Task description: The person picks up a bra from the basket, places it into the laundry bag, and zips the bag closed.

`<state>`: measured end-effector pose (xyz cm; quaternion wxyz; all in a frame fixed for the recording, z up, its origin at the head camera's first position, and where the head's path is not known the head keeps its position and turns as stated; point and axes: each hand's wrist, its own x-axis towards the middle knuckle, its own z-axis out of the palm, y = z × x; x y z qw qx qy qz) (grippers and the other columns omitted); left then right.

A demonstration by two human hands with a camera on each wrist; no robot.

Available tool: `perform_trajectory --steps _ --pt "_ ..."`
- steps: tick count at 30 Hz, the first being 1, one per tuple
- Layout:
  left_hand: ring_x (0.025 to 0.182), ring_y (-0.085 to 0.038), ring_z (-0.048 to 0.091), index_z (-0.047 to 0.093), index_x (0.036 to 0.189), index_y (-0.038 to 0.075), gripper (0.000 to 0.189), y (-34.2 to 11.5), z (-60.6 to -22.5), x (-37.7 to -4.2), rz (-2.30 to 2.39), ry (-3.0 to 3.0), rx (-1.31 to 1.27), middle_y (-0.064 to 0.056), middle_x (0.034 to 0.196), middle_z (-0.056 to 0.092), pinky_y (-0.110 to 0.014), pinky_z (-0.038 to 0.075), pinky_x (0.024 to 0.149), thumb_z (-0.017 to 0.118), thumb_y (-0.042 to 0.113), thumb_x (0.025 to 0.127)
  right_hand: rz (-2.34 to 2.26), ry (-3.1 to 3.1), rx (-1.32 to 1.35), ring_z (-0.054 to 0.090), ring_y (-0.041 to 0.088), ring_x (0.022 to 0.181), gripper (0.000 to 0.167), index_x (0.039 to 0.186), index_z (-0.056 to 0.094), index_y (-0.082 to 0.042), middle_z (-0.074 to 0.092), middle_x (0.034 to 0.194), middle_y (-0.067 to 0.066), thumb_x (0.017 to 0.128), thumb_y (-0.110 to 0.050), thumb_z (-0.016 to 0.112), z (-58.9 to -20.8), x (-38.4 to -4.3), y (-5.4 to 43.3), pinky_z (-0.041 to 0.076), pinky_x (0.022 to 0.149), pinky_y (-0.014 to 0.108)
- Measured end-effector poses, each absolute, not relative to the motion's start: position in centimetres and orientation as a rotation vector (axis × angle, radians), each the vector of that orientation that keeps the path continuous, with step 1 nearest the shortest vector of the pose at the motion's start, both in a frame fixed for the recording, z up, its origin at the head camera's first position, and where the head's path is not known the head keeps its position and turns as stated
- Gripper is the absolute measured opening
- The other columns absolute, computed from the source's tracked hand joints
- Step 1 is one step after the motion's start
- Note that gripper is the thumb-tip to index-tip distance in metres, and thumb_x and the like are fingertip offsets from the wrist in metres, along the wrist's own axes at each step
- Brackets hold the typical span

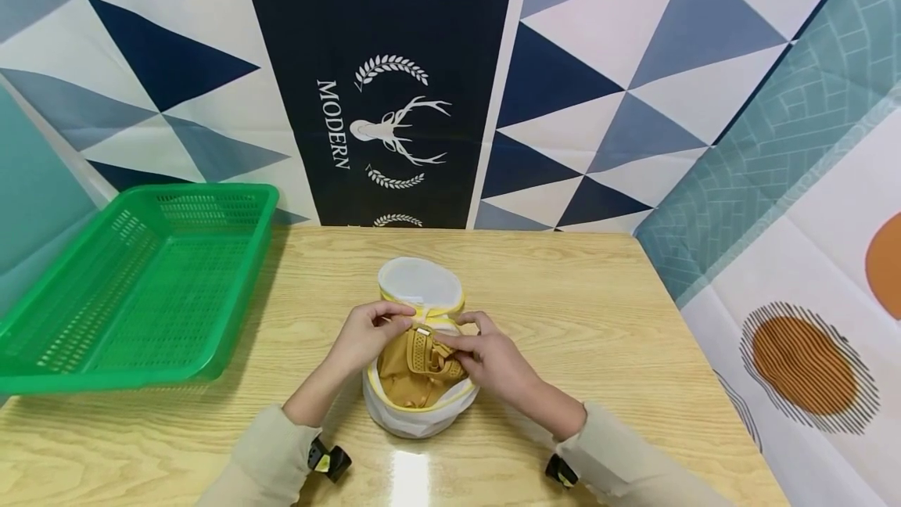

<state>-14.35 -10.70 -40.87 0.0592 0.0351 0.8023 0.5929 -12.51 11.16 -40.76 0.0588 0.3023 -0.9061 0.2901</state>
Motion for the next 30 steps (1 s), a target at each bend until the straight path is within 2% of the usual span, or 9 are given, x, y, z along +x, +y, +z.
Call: perform_trajectory --steps 10,18,21,24,27,30 --pt "0.076 -0.010 0.052 0.071 0.099 0.005 0.016 -10.73 -40.67 -14.94 1.840 2.427 -0.001 -0.007 0.093 0.068 -0.020 0.044 0.065 0.063 0.012 0.087 0.703 -2.711 0.981 0.056 0.010 0.068 0.040 0.118 0.066 -0.021 0.052 0.125 0.015 0.085 0.000 0.064 -40.97 -12.56 11.24 0.046 0.060 0.016" --pt "0.071 -0.012 0.050 0.071 0.099 0.006 0.019 -10.50 -40.54 -14.54 1.746 2.441 0.102 -0.005 0.088 0.060 -0.022 0.044 0.061 0.071 0.017 0.082 0.681 -2.715 1.005 0.057 0.011 0.069 0.041 0.121 0.065 -0.021 0.052 0.128 0.013 0.086 -0.001 0.063 -41.04 -12.72 11.33 0.045 0.060 0.016" --pt "0.069 -0.013 0.048 0.071 0.097 0.008 0.018 -10.44 -40.62 -14.47 1.717 2.455 0.101 -0.004 0.088 0.057 -0.023 0.042 0.060 0.073 0.016 0.080 0.699 -2.723 1.011 0.061 0.013 0.077 0.041 0.122 0.064 -0.019 0.056 0.124 0.010 0.085 0.000 0.063 -41.08 -12.77 11.39 0.049 0.065 0.019" --pt "0.070 -0.013 0.048 0.072 0.097 0.009 0.018 -10.44 -40.62 -14.43 1.702 2.458 0.115 -0.004 0.090 0.058 -0.023 0.041 0.061 0.073 0.016 0.080 0.741 -2.744 1.017 0.064 0.020 0.094 0.045 0.125 0.061 -0.016 0.059 0.121 0.009 0.083 0.002 0.063 -41.00 -12.81 11.42 0.054 0.078 0.028" --pt "0.070 -0.014 0.046 0.072 0.099 0.010 0.020 -10.45 -40.57 -14.42 1.680 2.455 0.157 -0.004 0.089 0.057 -0.023 0.039 0.060 0.073 0.017 0.080 0.771 -2.768 1.021 0.060 0.026 0.110 0.051 0.129 0.057 -0.015 0.060 0.122 0.010 0.082 0.004 0.063 -40.85 -12.84 11.46 0.051 0.089 0.036" --pt "0.068 -0.014 0.043 0.071 0.102 0.010 0.023 -10.49 -40.58 -14.39 1.656 2.456 0.210 -0.003 0.087 0.055 -0.023 0.037 0.059 0.073 0.016 0.080 0.758 -2.766 1.050 0.058 0.026 0.114 0.052 0.130 0.056 -0.016 0.061 0.122 0.009 0.082 0.005 0.062 -40.76 -12.88 11.47 0.050 0.092 0.038"
